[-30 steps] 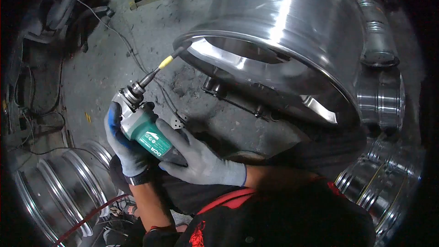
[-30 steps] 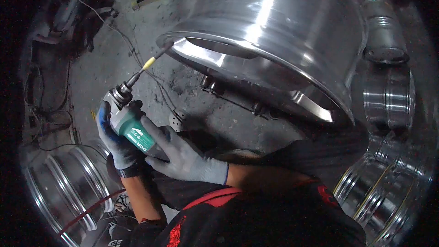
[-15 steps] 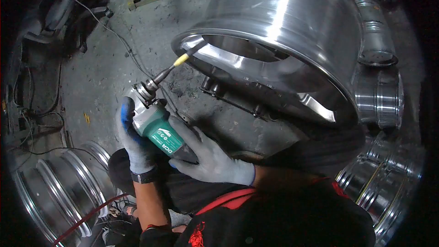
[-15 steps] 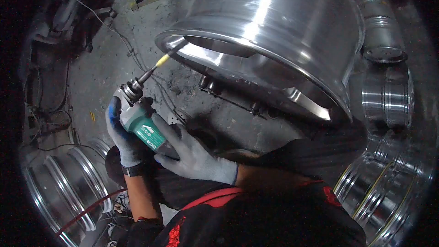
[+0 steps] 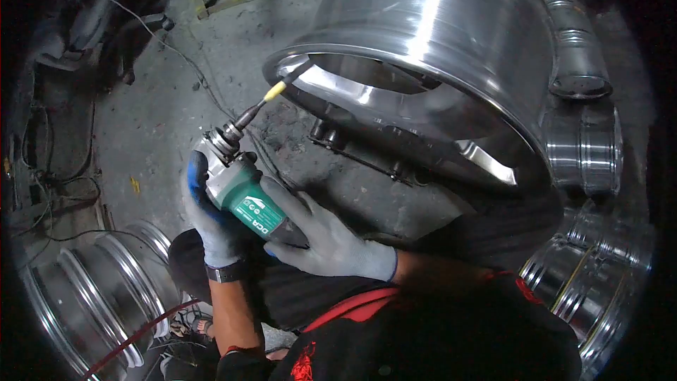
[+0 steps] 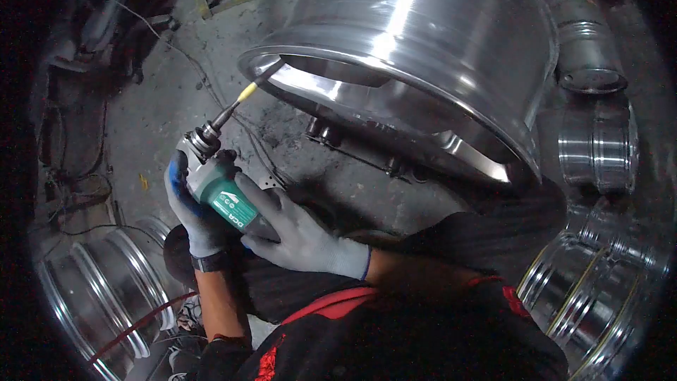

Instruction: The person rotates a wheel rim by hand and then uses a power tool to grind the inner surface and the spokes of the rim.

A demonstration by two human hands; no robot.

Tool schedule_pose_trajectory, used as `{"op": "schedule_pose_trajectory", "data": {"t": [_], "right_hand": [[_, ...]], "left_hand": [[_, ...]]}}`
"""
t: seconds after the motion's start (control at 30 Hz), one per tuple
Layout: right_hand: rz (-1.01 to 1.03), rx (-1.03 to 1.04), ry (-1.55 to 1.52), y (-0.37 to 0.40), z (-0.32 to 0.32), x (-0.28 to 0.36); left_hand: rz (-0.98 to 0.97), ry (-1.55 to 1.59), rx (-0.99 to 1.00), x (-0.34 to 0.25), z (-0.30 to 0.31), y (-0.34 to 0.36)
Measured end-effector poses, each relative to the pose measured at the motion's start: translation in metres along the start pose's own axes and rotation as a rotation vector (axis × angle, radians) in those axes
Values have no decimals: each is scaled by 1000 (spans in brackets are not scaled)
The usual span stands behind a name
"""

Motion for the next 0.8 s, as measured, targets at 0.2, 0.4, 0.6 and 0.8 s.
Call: {"op": "schedule_pose_trajectory", "data": {"t": [0.2, 0.4, 0.6, 0.8], "right_hand": [[-12, -4, 4, 1, -3, 5], [-5, -1, -2, -2, -3, 5], [-49, 38, -34, -4, 1, 6], [-25, 9, 14, 1, 2, 6]], "left_hand": [[34, -9, 107, -4, 8, -9], [17, 12, 41, -5, 3, -3], [-76, -84, -6, -9, 0, 2], [-110, -117, 111, -4, 7, -6]]}}
Point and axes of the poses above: each hand's wrist, its own y-axis away from the middle knuckle, its own z-axis out of the back of the hand, x = y × z, the point moved 2 cm from there along -y, towards the middle knuckle, and after that the axes turned 10 degrees about -x, right-handed, at the moved point
